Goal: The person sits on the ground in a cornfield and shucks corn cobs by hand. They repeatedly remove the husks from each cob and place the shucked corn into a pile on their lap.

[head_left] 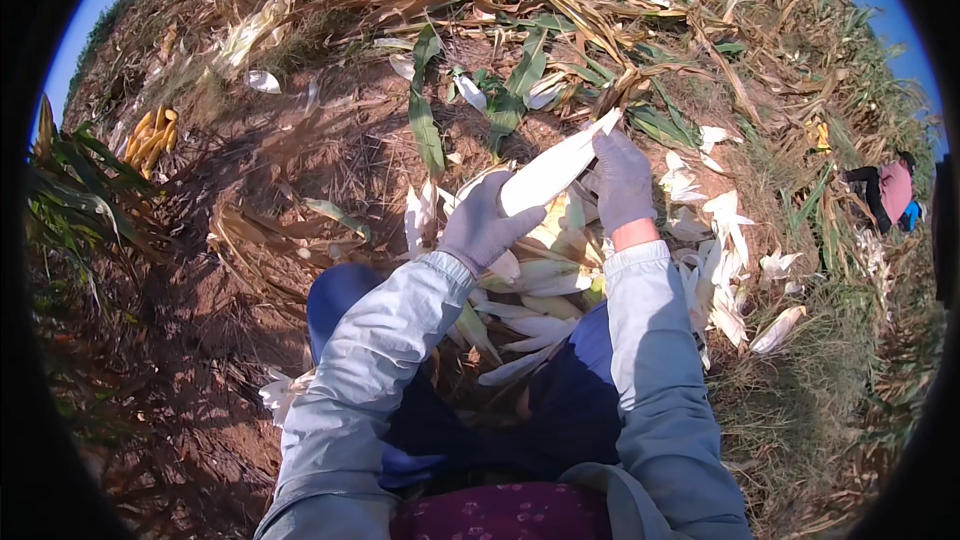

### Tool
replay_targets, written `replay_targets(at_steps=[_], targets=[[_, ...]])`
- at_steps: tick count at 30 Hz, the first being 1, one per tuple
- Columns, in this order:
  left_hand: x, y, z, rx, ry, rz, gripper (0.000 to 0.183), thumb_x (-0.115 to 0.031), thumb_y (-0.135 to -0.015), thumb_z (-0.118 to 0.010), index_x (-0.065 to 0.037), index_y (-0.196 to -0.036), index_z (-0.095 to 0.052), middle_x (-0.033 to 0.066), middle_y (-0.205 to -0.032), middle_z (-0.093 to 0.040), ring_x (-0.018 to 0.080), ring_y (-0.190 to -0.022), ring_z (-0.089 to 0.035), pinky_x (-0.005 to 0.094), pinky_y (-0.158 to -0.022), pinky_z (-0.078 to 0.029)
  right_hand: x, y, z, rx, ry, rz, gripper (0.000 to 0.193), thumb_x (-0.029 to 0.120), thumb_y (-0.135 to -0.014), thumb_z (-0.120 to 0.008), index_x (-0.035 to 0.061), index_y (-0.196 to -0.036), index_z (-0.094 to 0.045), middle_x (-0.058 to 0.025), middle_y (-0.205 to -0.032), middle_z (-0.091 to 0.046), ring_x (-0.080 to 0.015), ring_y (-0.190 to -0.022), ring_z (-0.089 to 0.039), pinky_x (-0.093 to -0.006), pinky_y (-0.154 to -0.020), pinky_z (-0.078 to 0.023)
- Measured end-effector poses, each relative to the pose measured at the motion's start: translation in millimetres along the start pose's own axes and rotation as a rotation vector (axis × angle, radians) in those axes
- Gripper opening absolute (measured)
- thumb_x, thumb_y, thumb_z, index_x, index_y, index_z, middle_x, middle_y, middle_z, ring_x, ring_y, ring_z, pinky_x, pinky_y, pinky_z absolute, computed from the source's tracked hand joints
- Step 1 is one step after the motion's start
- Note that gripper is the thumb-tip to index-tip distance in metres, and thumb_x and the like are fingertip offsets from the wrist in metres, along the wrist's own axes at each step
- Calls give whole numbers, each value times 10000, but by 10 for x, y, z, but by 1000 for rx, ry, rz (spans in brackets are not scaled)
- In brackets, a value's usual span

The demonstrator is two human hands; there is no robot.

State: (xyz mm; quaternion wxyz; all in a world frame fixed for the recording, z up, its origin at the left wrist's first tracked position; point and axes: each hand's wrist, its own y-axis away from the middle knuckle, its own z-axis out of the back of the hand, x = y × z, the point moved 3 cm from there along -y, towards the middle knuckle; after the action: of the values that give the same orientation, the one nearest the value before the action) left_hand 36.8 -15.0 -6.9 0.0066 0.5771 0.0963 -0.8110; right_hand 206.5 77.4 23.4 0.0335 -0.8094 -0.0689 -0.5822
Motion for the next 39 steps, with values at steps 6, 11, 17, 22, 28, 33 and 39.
replay_targets(at_steps=[6, 11, 17, 22, 28, 33, 39], targets=[[84, 52, -139, -17, 292, 112, 530, -345, -782, -703, 43, -1106, -542, 132, -951, -641, 183, -843, -612, 294, -738, -474, 42, 38, -98, 72, 167, -18, 274, 138, -871, -540, 8, -1110, -573, -44, -999, -605, -135, -906, -587, -282, -757, -499], [33, 72, -72, -110, 59, 125, 561, -384, -749, -720, 25, -1095, -553, 156, -936, -643, 229, -826, -629, 324, -749, -483, -29, 42, -132, 129, 271, 14, 270, 95, -827, -529, 26, -1083, -583, -41, -969, -602, -133, -860, -597, -300, -732, -520], [-90, 62, -40, -170, -215, 8, 603, -456, -707, -721, -26, -1101, -568, 181, -898, -632, 317, -820, -625, 378, -750, -488, -63, -28, -83, 57, 476, 266, 145, 72, -762, -543, -6, -869, -602, -16, -803, -574, -88, -699, -495, -252, -634, -420], [-232, 121, -58, -147, -443, 40, 648, -479, -676, -722, -63, -1143, -553, 175, -1004, -600, 334, -932, -591, 404, -798, -469, -133, -33, -57, -44, 699, 276, 176, 87, -764, -539, -9, -893, -611, -4, -783, -563, -99, -684, -494, -252, -633, -423], [-248, 100, -24, -147, -526, 54, 701, -523, -682, -701, -77, -1193, -520, 186, -1007, -590, 342, -938, -591, 419, -791, -474, -28, 119, -201, 56, 188, 23, 216, 110, -790, -555, -7, -951, -639, 2, -799, -578, -76, -710, -495, -234, -632, -421], [-198, 113, 13, -90, -465, 99, 603, -450, -711, -704, -59, -1146, -557, 168, -989, -628, 311, -956, -600, 387, -796, -472, 23, 163, -232, 64, 215, 17, 164, 131, -803, -565, -1, -860, -645, -23, -767, -578, -83, -716, -537, -254, -606, -488], [-205, 164, 7, -75, -697, -22, 637, -572, -710, -673, -105, -1124, -551, 140, -925, -602, 317, -871, -609, 404, -743, -483, -117, 78, -3, 6, 261, 33, 175, 96, -801, -599, -2, -943, -628, -45, -839, -629, -140, -692, -604, -280, -616, -538]])
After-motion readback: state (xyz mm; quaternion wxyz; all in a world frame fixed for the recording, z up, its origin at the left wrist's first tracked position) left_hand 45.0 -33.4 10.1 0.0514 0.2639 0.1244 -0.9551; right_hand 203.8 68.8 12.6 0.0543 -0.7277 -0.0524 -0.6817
